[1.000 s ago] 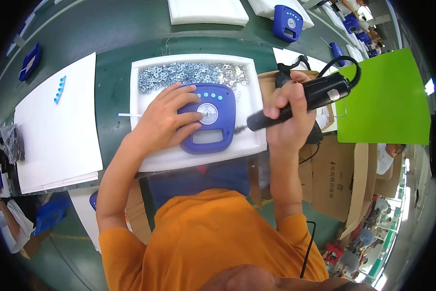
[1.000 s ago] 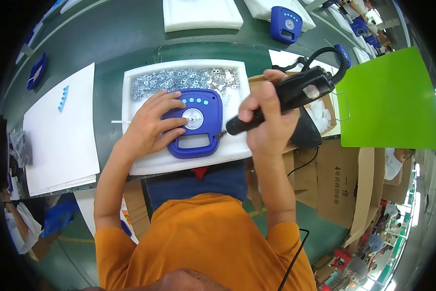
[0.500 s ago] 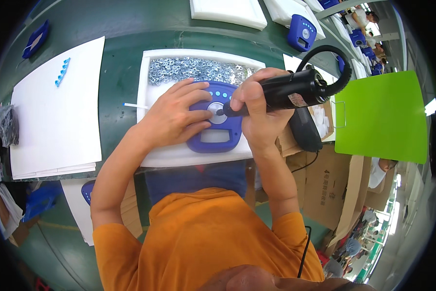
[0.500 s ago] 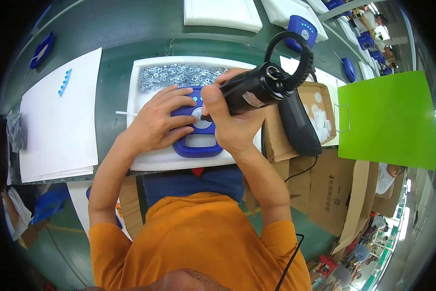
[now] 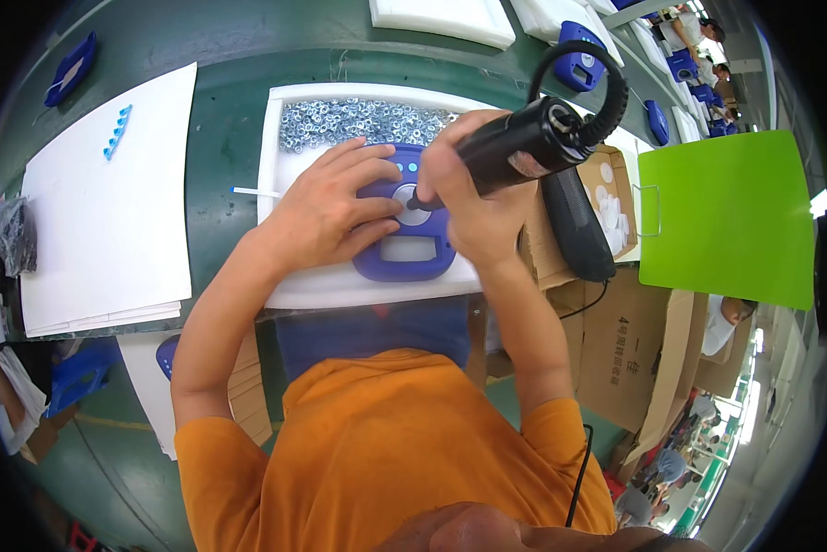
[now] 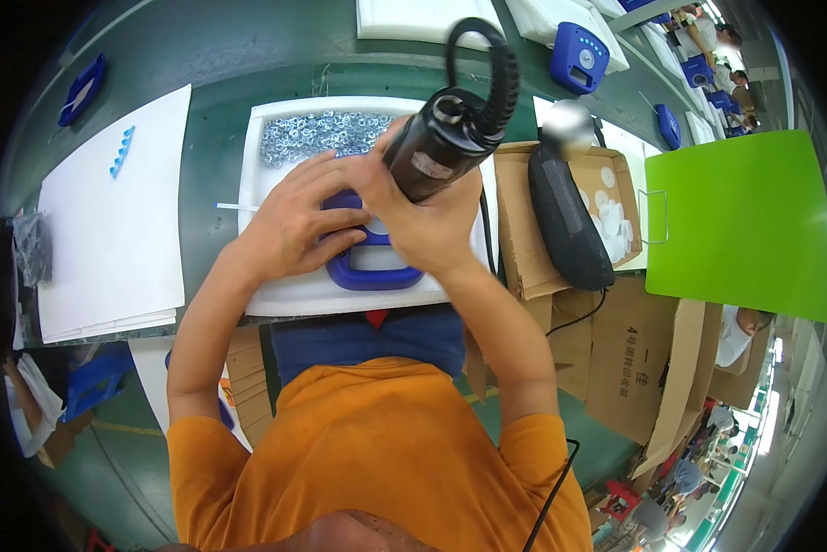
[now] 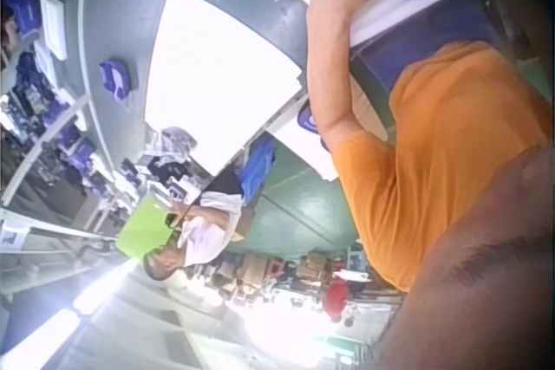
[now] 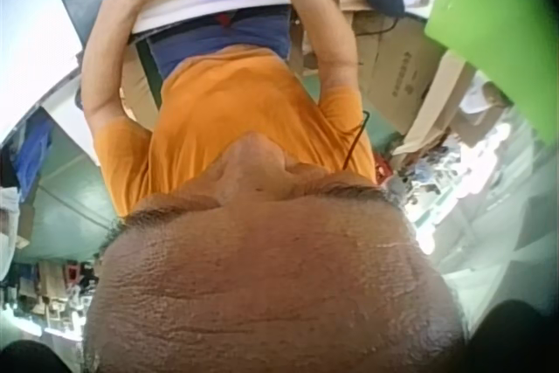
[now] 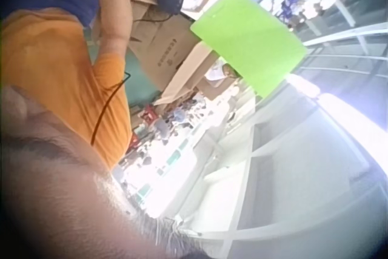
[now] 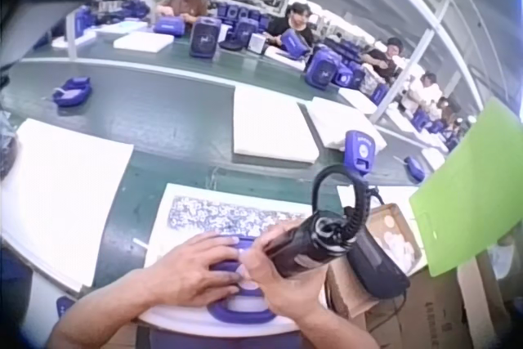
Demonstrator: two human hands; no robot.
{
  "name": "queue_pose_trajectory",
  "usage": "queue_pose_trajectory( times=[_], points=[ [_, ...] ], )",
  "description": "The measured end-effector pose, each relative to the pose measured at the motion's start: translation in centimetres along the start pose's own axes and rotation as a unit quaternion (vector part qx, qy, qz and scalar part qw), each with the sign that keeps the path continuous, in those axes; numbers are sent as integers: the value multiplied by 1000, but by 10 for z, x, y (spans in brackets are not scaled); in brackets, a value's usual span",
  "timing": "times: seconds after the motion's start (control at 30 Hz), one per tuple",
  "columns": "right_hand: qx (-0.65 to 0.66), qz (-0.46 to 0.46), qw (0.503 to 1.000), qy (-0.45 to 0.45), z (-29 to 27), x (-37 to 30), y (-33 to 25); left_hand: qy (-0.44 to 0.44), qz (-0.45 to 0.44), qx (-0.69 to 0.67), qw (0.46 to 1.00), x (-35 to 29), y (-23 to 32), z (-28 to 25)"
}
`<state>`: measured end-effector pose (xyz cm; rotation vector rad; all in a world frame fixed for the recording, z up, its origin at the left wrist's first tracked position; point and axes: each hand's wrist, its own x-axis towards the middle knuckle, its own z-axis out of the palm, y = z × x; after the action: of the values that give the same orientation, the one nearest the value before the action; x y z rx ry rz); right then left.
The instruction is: Assembling a blue electronic device shell by placing internal components and securing them with screws using an electric screwdriver.
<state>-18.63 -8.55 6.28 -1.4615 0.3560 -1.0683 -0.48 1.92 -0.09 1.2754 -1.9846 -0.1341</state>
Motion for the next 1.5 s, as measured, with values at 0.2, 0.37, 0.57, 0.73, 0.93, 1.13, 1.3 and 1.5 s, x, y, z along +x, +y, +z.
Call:
queue_pose_trajectory(
  times=[0.2,0.37,0.57,0.73,0.93,1.13,1.3,1.5],
  points=[
    [-37,-35,998,33,2,-6,5,3,3,10,1000,1,2,-1],
    [-27,-57,998,-20,-1,0,2,0,3,14,1000,0,1,0],
    [-26,-38,998,-38,-3,1,-1,3,3,15,1000,1,1,0],
    [1,-33,999,-28,-9,0,-4,-15,-1,19,1000,3,3,-1],
    [69,-128,988,43,-54,15,-30,-34,-15,19,999,1,5,-5],
    [-197,97,965,141,-148,53,-42,-44,-17,16,999,5,4,-3],
    [-495,219,841,-1,-184,61,-17,-50,-20,20,998,2,4,-4],
    [-633,203,744,-66,-206,54,28,-53,-31,19,998,6,7,-5]
  ],
)
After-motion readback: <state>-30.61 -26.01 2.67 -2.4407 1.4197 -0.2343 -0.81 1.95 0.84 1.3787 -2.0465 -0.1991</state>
